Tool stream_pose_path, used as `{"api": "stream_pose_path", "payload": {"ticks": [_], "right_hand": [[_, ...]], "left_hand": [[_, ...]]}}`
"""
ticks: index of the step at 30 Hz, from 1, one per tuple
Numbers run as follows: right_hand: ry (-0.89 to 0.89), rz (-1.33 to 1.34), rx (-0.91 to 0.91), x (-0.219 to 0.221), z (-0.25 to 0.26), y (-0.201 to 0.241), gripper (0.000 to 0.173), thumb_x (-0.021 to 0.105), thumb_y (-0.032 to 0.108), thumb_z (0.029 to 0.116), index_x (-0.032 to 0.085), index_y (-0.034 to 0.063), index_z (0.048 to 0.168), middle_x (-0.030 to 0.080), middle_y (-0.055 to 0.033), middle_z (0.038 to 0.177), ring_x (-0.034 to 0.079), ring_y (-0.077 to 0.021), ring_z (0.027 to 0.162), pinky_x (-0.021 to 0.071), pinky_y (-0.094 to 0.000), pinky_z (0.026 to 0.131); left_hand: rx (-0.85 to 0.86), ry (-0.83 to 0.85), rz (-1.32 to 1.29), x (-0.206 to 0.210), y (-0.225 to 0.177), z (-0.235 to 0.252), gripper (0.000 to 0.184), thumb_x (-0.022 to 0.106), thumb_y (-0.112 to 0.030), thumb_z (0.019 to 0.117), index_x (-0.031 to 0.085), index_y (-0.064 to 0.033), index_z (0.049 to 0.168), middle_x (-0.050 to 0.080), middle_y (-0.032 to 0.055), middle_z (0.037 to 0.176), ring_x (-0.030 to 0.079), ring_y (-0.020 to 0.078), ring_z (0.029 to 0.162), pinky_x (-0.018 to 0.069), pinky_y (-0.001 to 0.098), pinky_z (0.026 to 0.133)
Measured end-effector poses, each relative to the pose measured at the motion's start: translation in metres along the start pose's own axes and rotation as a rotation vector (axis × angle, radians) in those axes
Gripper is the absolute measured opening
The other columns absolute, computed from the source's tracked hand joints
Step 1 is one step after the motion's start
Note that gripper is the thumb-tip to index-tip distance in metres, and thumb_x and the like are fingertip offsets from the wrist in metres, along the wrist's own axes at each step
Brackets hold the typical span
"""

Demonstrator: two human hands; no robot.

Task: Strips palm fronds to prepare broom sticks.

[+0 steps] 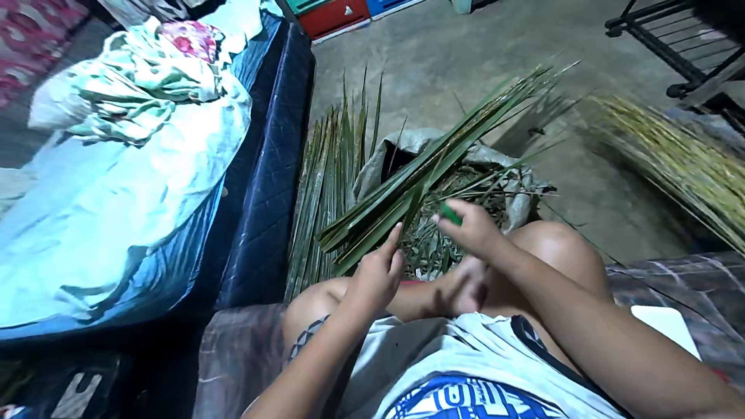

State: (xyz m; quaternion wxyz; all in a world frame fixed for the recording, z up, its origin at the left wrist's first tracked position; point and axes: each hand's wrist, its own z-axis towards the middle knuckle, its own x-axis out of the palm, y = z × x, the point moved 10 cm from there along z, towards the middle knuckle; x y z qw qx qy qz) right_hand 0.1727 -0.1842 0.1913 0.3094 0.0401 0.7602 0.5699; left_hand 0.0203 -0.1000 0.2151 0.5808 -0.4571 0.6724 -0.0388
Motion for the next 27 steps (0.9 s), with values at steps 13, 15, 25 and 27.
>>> {"api": "stream_pose_path", "payload": {"ticks": [13, 15, 25, 27], "right_hand": [[0.023, -0.569, 0.273, -0.004, 0.012, -0.006, 0.031, 0.054, 0.028, 0.1081, 0.063, 0.0018, 0.122, 0.07, -0.0239, 0.111, 0.069, -0.0434, 0.109, 0.0524, -0.0612, 0.087], [-0.099, -0.516, 0.325, -0.028, 0.018, -0.014, 0.03, 0.056, 0.028, 0.1075, 0.062, 0.0022, 0.12, 0.07, -0.0241, 0.107, 0.069, -0.0438, 0.104, 0.0527, -0.0619, 0.084], [0.356, -0.446, 0.246, 0.051, -0.011, 0.001, 0.034, 0.05, 0.028, 0.1081, 0.063, 0.0016, 0.124, 0.069, -0.0221, 0.115, 0.067, -0.0395, 0.111, 0.0499, -0.06, 0.092], [0.239, -0.531, 0.291, 0.033, 0.004, -0.008, 0.034, 0.051, 0.028, 0.1081, 0.062, 0.0008, 0.126, 0.069, -0.0243, 0.118, 0.067, -0.0425, 0.114, 0.0503, -0.0621, 0.093]], "left_hand": [[-0.15, -0.048, 0.048, 0.028, 0.004, 0.013, 0.053, 0.035, -0.018, 0.1106, 0.029, -0.0156, 0.163, 0.071, 0.0173, 0.101, 0.068, 0.0281, 0.083, 0.0548, 0.0468, 0.083], [-0.145, -0.039, 0.047, 0.031, 0.003, 0.014, 0.053, 0.035, -0.018, 0.1105, 0.029, -0.0161, 0.163, 0.07, 0.0172, 0.102, 0.067, 0.0275, 0.083, 0.0544, 0.0465, 0.082], [-0.186, 0.01, -0.035, 0.031, 0.01, 0.031, 0.048, 0.038, -0.018, 0.1103, 0.039, -0.0098, 0.158, 0.069, 0.018, 0.113, 0.067, 0.0279, 0.095, 0.0524, 0.046, 0.091], [-0.174, 0.011, -0.059, 0.03, 0.009, 0.036, 0.05, 0.038, -0.019, 0.1112, 0.034, -0.0101, 0.161, 0.068, 0.0201, 0.123, 0.068, 0.0285, 0.102, 0.0519, 0.0463, 0.096]]}}
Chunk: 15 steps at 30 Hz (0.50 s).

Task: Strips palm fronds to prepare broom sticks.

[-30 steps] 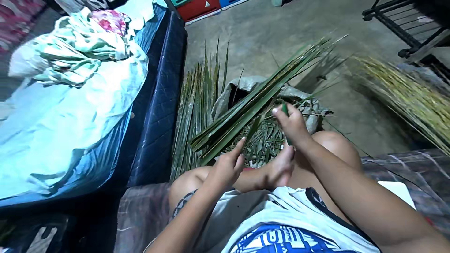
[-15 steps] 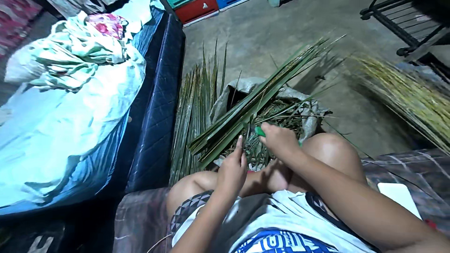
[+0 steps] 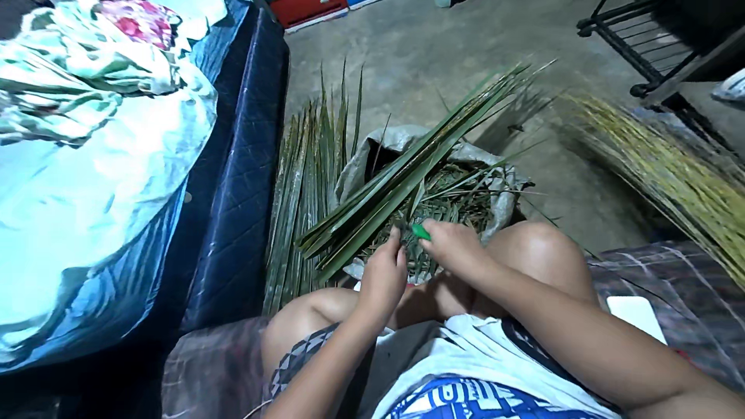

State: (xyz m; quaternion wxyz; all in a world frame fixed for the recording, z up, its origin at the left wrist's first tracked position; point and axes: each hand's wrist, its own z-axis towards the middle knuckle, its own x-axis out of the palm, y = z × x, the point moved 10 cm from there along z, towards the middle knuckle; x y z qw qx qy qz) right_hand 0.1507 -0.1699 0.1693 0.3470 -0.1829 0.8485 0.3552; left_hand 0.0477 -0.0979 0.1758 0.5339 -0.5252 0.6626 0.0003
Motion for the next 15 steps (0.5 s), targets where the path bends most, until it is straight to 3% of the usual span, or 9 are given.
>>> {"api": "stream_pose_path", "payload": {"ticks": [3, 6, 8, 11, 14, 15], "right_hand": [[-0.168, -0.009, 0.157, -0.033, 0.022, -0.028, 0.032, 0.054, 0.028, 0.1079, 0.062, 0.0026, 0.125, 0.07, -0.0245, 0.115, 0.068, -0.0443, 0.111, 0.0513, -0.0634, 0.089], [-0.315, 0.032, 0.248, -0.059, 0.033, -0.048, 0.03, 0.057, 0.029, 0.107, 0.063, 0.0031, 0.122, 0.071, -0.024, 0.109, 0.069, -0.0445, 0.105, 0.0523, -0.0641, 0.085], [-0.346, 0.072, 0.246, -0.062, 0.033, -0.049, 0.029, 0.058, 0.028, 0.1065, 0.063, 0.002, 0.118, 0.07, -0.0243, 0.105, 0.069, -0.0439, 0.103, 0.052, -0.063, 0.085], [-0.206, 0.168, 0.143, -0.036, 0.026, -0.032, 0.033, 0.056, 0.028, 0.1058, 0.064, 0.0028, 0.126, 0.07, -0.0231, 0.11, 0.068, -0.0404, 0.105, 0.051, -0.061, 0.091], [-0.083, 0.18, -0.096, -0.004, 0.013, -0.005, 0.028, 0.06, 0.023, 0.1025, 0.068, 0.0013, 0.119, 0.071, -0.0203, 0.11, 0.069, -0.036, 0.104, 0.0535, -0.0589, 0.09], [0.01, 0.1, -0.064, 0.003, 0.013, 0.001, 0.027, 0.058, 0.024, 0.1046, 0.065, 0.0024, 0.119, 0.069, -0.0202, 0.109, 0.068, -0.0369, 0.104, 0.0526, -0.0595, 0.089]], "left_hand": [[0.035, 0.002, -0.041, 0.001, -0.005, 0.006, 0.053, 0.038, -0.019, 0.1112, 0.028, -0.0149, 0.163, 0.068, 0.0185, 0.123, 0.068, 0.0249, 0.095, 0.0531, 0.042, 0.09], [0.038, 0.043, -0.085, 0.003, -0.006, 0.009, 0.053, 0.039, -0.021, 0.1115, 0.028, -0.014, 0.163, 0.066, 0.0201, 0.128, 0.067, 0.0287, 0.105, 0.0513, 0.0455, 0.096], [0.033, 0.077, -0.1, 0.004, -0.004, 0.011, 0.054, 0.041, -0.023, 0.1114, 0.028, -0.0114, 0.163, 0.063, 0.0207, 0.135, 0.064, 0.0306, 0.118, 0.0475, 0.0469, 0.105], [0.04, 0.098, -0.096, 0.004, 0.001, 0.014, 0.056, 0.044, -0.028, 0.1109, 0.03, -0.0091, 0.162, 0.058, 0.0207, 0.143, 0.057, 0.0311, 0.132, 0.0422, 0.0478, 0.113], [0.052, 0.082, -0.09, 0.0, 0.006, 0.015, 0.055, 0.047, -0.028, 0.1097, 0.035, -0.0079, 0.16, 0.058, 0.0208, 0.142, 0.057, 0.0317, 0.131, 0.0428, 0.0479, 0.112], [0.05, 0.079, -0.088, -0.002, 0.007, 0.016, 0.055, 0.046, -0.028, 0.1096, 0.035, -0.0089, 0.16, 0.058, 0.02, 0.141, 0.058, 0.0314, 0.13, 0.0438, 0.0474, 0.111]]}}
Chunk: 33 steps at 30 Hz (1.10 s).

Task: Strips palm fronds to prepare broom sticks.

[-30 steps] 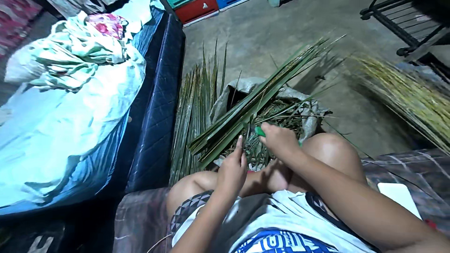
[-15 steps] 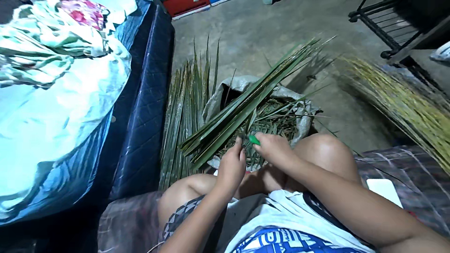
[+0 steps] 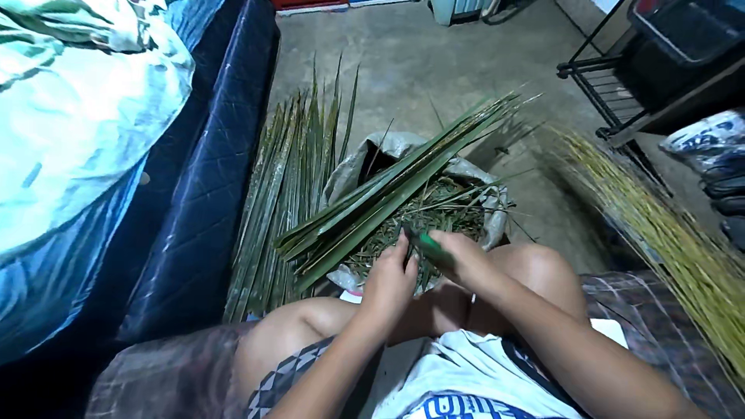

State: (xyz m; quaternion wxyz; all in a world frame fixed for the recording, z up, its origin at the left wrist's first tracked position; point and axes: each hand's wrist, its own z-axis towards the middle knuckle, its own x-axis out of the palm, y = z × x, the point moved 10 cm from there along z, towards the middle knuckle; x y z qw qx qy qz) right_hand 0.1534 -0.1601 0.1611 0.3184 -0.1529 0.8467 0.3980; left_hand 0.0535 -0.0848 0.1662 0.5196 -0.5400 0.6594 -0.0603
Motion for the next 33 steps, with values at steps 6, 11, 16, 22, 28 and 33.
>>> {"api": "stream_pose_path", "payload": {"ticks": [6, 11, 16, 22, 28, 33], "right_hand": [[-0.061, -0.151, 0.229, -0.032, 0.025, -0.017, 0.033, 0.051, 0.029, 0.1078, 0.064, 0.0022, 0.123, 0.069, -0.0232, 0.115, 0.066, -0.0402, 0.11, 0.05, -0.0608, 0.092], [-0.269, -0.106, 0.33, -0.078, 0.032, -0.047, 0.03, 0.054, 0.029, 0.1073, 0.065, 0.002, 0.116, 0.069, -0.0233, 0.103, 0.067, -0.0409, 0.102, 0.0505, -0.0603, 0.086], [0.025, -0.102, 0.172, -0.028, 0.015, -0.003, 0.031, 0.051, 0.029, 0.107, 0.065, 0.0038, 0.119, 0.068, -0.0199, 0.106, 0.067, -0.0363, 0.101, 0.0509, -0.0578, 0.086], [-0.18, -0.063, 0.327, -0.063, 0.042, -0.052, 0.032, 0.052, 0.028, 0.108, 0.066, 0.0027, 0.121, 0.07, -0.024, 0.111, 0.067, -0.0413, 0.108, 0.05, -0.0618, 0.091], [-0.121, 0.068, 0.208, -0.05, 0.027, -0.037, 0.029, 0.053, 0.028, 0.1068, 0.066, 0.003, 0.115, 0.067, -0.0193, 0.1, 0.066, -0.035, 0.093, 0.0513, -0.0566, 0.083], [0.054, -0.042, 0.136, -0.014, 0.019, -0.016, 0.032, 0.051, 0.029, 0.1073, 0.065, 0.0029, 0.119, 0.068, -0.021, 0.109, 0.066, -0.038, 0.105, 0.0502, -0.0588, 0.088]], "left_hand": [[0.001, -0.005, 0.058, 0.0, -0.002, -0.003, 0.056, 0.045, -0.025, 0.11, 0.029, -0.0186, 0.164, 0.063, 0.0203, 0.128, 0.064, 0.0331, 0.115, 0.0505, 0.0486, 0.1], [0.036, -0.054, 0.102, -0.002, -0.005, -0.005, 0.057, 0.048, -0.02, 0.1077, 0.032, -0.0186, 0.162, 0.065, 0.0206, 0.119, 0.066, 0.0333, 0.106, 0.053, 0.0477, 0.094], [0.028, -0.055, 0.118, -0.001, -0.006, -0.002, 0.058, 0.05, -0.02, 0.1071, 0.033, -0.0189, 0.162, 0.065, 0.0201, 0.119, 0.066, 0.033, 0.105, 0.0537, 0.0482, 0.093], [0.065, -0.12, 0.148, 0.001, -0.006, -0.005, 0.057, 0.053, -0.017, 0.1048, 0.039, -0.0177, 0.16, 0.066, 0.0193, 0.111, 0.068, 0.0319, 0.095, 0.0555, 0.047, 0.086], [0.082, -0.14, 0.152, 0.002, -0.006, -0.005, 0.057, 0.055, -0.017, 0.1043, 0.04, -0.0175, 0.159, 0.067, 0.0189, 0.109, 0.068, 0.0319, 0.095, 0.056, 0.0483, 0.085], [0.113, -0.175, 0.134, 0.002, -0.005, -0.007, 0.054, 0.055, -0.019, 0.1049, 0.043, -0.0134, 0.157, 0.068, 0.0201, 0.109, 0.069, 0.0331, 0.096, 0.0557, 0.0493, 0.086]]}}
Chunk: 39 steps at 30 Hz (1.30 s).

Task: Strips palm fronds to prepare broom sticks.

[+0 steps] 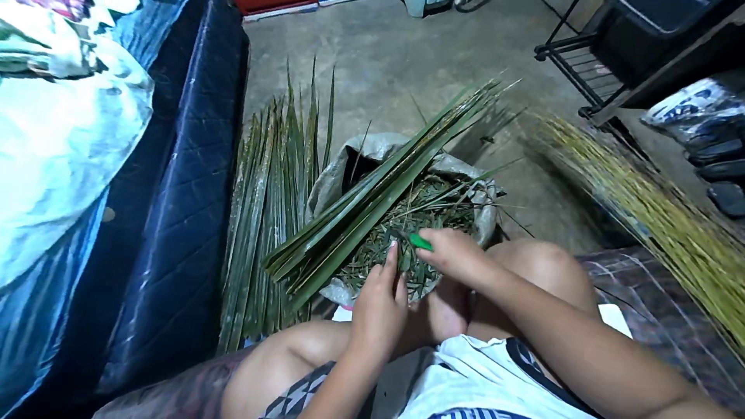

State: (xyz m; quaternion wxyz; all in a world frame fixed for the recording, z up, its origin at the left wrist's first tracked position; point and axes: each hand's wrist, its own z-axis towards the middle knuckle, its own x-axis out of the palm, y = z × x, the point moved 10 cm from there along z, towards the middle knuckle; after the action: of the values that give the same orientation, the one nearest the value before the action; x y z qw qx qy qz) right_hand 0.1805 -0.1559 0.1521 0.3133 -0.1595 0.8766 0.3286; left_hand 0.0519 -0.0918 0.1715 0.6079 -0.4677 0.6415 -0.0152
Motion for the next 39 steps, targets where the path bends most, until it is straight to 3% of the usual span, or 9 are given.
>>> {"api": "stream_pose_path", "payload": {"ticks": [5, 12, 19, 25, 28, 31, 34, 37, 39], "right_hand": [[-0.306, 0.105, 0.139, -0.052, 0.021, -0.039, 0.026, 0.056, 0.028, 0.1067, 0.068, 0.0048, 0.111, 0.07, -0.0197, 0.097, 0.068, -0.038, 0.096, 0.0516, -0.0589, 0.082], [-0.025, 0.061, -0.042, -0.002, -0.004, 0.004, 0.031, 0.051, 0.031, 0.1074, 0.065, 0.0038, 0.115, 0.067, -0.0186, 0.103, 0.066, -0.0347, 0.099, 0.0504, -0.0561, 0.084], [-0.35, 0.165, 0.163, -0.064, 0.021, -0.049, 0.027, 0.056, 0.029, 0.1066, 0.068, 0.0053, 0.109, 0.069, -0.0191, 0.094, 0.068, -0.0369, 0.091, 0.0516, -0.0585, 0.078], [-0.066, 0.07, -0.162, -0.006, -0.001, 0.012, 0.03, 0.053, 0.029, 0.1055, 0.065, 0.0018, 0.113, 0.068, -0.02, 0.101, 0.066, -0.0365, 0.098, 0.0496, -0.0571, 0.084], [-0.147, 0.076, -0.05, -0.023, 0.006, -0.004, 0.031, 0.053, 0.028, 0.1072, 0.067, 0.0019, 0.116, 0.07, -0.0225, 0.105, 0.067, -0.0399, 0.102, 0.0501, -0.0604, 0.087], [-0.348, 0.146, 0.1, -0.056, 0.022, -0.043, 0.028, 0.056, 0.028, 0.1067, 0.068, 0.0032, 0.112, 0.07, -0.0225, 0.097, 0.068, -0.0417, 0.095, 0.051, -0.0629, 0.08], [-0.433, 0.337, 0.063, -0.064, 0.024, -0.051, 0.033, 0.055, 0.033, 0.1087, 0.064, 0.0014, 0.107, 0.063, -0.0181, 0.086, 0.063, -0.0338, 0.08, 0.0505, -0.0544, 0.072], [-0.22, 0.696, -0.106, -0.024, 0.026, -0.024, 0.031, 0.052, 0.031, 0.11, 0.063, 0.0019, 0.116, 0.052, -0.0029, 0.074, 0.048, -0.0107, 0.059, 0.0433, -0.0284, 0.057], [-0.094, 0.821, -0.137, -0.004, 0.025, -0.009, 0.023, 0.054, 0.024, 0.1089, 0.063, 0.0028, 0.111, 0.047, 0.002, 0.07, 0.042, -0.0054, 0.055, 0.038, -0.0223, 0.054]], "left_hand": [[0.065, -0.029, -0.099, 0.0, -0.002, 0.0, 0.051, 0.054, -0.018, 0.1048, 0.047, -0.0097, 0.155, 0.07, 0.0194, 0.111, 0.069, 0.0309, 0.1, 0.0545, 0.047, 0.09], [0.133, -0.157, -0.007, -0.009, -0.004, -0.004, 0.052, 0.061, -0.009, 0.0977, 0.054, -0.0082, 0.15, 0.071, 0.0181, 0.097, 0.07, 0.0312, 0.086, 0.0577, 0.0481, 0.079], [0.14, -0.16, 0.045, -0.007, -0.009, -0.006, 0.054, 0.062, -0.008, 0.097, 0.053, -0.009, 0.15, 0.07, 0.0177, 0.096, 0.07, 0.0308, 0.084, 0.0583, 0.0469, 0.077], [0.012, -0.009, -0.295, -0.001, 0.008, 0.002, 0.053, 0.063, -0.014, 0.1005, 0.05, -0.0049, 0.151, 0.068, 0.0186, 0.13, 0.07, 0.0238, 0.108, 0.0538, 0.0418, 0.096], [-0.04, 0.026, -0.386, 0.001, 0.012, 0.003, 0.051, 0.063, -0.013, 0.1006, 0.052, -0.0109, 0.151, 0.07, 0.0106, 0.119, 0.061, 0.0067, 0.072, 0.051, 0.0263, 0.065], [-0.061, 0.061, -0.422, 0.004, 0.014, 0.003, 0.051, 0.061, -0.013, 0.1017, 0.051, -0.013, 0.151, 0.071, 0.008, 0.115, 0.056, 0.0038, 0.064, 0.0482, 0.0235, 0.06], [-0.083, 0.093, -0.458, 0.007, 0.015, 0.003, 0.05, 0.06, -0.015, 0.1026, 0.051, -0.0138, 0.152, 0.071, 0.0064, 0.109, 0.052, 0.0037, 0.058, 0.046, 0.0236, 0.055], [-0.089, 0.122, -0.514, 0.012, 0.015, 0.003, 0.05, 0.06, -0.014, 0.1025, 0.05, -0.0114, 0.152, 0.071, 0.0059, 0.108, 0.054, 0.003, 0.057, 0.0482, 0.0229, 0.054], [-0.107, 0.155, -0.534, 0.016, 0.015, 0.002, 0.051, 0.061, -0.014, 0.1026, 0.049, -0.0104, 0.152, 0.071, 0.0058, 0.102, 0.055, 0.0035, 0.055, 0.0497, 0.0228, 0.052]]}}
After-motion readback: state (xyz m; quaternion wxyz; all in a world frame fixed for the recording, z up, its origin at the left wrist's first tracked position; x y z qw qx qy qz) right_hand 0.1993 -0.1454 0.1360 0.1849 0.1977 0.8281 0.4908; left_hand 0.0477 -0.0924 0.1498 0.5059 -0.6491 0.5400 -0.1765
